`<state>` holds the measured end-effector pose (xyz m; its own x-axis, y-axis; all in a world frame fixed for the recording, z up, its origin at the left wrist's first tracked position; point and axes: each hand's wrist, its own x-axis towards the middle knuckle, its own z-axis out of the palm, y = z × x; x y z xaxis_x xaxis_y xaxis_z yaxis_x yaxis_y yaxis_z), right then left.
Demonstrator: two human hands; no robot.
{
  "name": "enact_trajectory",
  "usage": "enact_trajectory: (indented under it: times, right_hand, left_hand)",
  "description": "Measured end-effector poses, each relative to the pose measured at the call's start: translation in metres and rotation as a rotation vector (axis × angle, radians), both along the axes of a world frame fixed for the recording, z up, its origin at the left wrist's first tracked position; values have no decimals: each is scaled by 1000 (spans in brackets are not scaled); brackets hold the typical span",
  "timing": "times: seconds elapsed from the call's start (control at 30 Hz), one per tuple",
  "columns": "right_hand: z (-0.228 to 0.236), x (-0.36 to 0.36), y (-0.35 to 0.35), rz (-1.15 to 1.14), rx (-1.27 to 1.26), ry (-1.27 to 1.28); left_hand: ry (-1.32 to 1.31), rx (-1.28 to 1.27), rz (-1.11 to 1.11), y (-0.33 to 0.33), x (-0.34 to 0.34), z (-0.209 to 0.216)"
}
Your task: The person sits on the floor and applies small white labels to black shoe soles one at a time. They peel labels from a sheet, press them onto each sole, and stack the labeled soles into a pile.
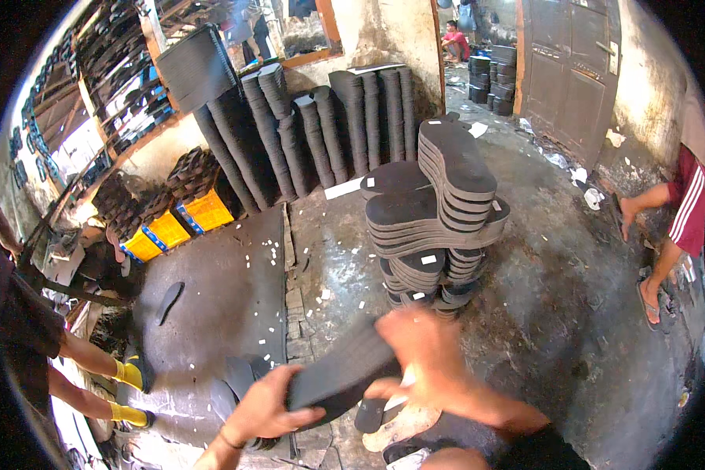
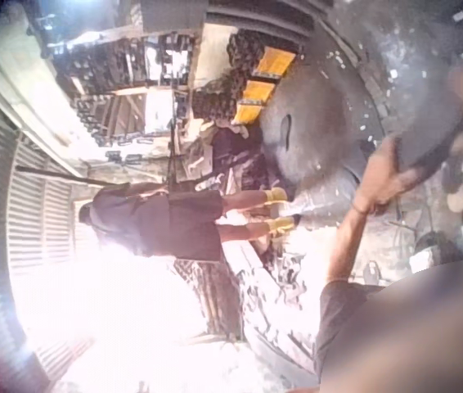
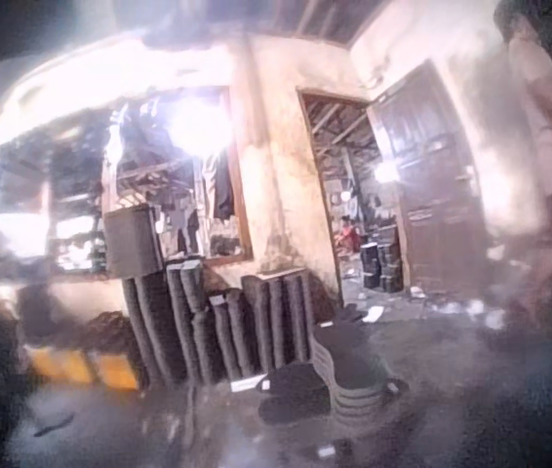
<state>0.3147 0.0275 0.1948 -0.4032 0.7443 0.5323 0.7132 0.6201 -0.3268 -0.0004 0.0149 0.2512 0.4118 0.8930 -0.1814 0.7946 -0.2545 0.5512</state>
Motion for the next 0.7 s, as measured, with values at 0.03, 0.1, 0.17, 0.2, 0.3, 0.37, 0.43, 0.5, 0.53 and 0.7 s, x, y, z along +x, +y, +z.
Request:
enact_trajectory:
  times: [0.03,0.1,0.17,0.2,0.3,0.37,0.43,0.5,0.53,0.7]
  right_hand:
    - [33,39,1,-92,-78,239]
    - [73,77,17,-424,376,576]
    - [99,114,57,-350,153,972]
    - [111,129,82,-326,44,1048]
    - [120,142,128,-258,-411,1124]
    - [122,144,144,-231,-503,1071]
    - [121,145,150,-241,-502,991]
    - [116,145,154,-166,-513,915]
    - [114,146,156,-91,-480,880]
    - [121,139,152,-58,-287,829]
  left_hand:
    - [-287,-65,58,4,4,24]
    - [-728,-113,162,29,23,61]
    - [-997,-193,224,74,59,85]
    - [-1134,-290,197,103,79,94]
    - [-1094,-342,260,188,145,108]
    - [-921,-348,212,218,170,107]
    - [-726,-348,182,232,183,107]
    - [-528,-254,141,233,184,108]
    - [-431,-187,162,233,183,110]
    - [-327,-114,-71,239,141,113]
